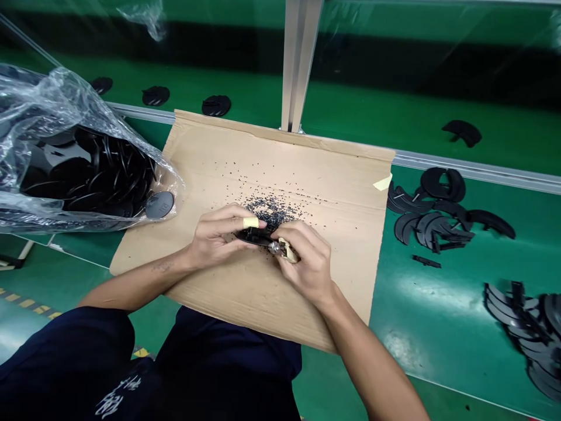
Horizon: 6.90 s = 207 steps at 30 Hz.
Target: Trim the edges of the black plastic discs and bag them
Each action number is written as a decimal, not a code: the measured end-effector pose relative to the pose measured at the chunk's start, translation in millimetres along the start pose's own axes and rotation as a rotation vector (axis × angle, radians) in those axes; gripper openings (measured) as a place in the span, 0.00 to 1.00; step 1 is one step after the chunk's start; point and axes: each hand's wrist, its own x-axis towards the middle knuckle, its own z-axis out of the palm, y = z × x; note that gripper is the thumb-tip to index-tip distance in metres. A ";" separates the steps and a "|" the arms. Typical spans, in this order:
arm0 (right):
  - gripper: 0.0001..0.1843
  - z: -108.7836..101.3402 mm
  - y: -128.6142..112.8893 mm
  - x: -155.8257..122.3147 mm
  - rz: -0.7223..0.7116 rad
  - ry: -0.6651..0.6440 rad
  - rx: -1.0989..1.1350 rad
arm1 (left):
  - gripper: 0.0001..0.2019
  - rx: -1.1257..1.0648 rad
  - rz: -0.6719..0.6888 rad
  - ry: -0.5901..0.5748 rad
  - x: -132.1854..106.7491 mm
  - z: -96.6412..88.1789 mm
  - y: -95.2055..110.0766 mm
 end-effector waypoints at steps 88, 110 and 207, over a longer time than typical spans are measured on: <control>0.20 -17.2 7.3 6.8 -0.023 -0.209 -0.364 | 0.09 -0.095 -0.114 -0.018 0.0 -14.0 -5.3; 0.15 -25.7 0.7 9.1 -0.071 -0.279 -0.385 | 0.07 -0.128 -0.065 -0.070 -2.5 -15.1 -6.0; 0.13 -19.1 19.1 -0.1 0.000 -0.130 -0.678 | 0.16 0.503 -0.199 -0.247 114.7 -79.8 -86.3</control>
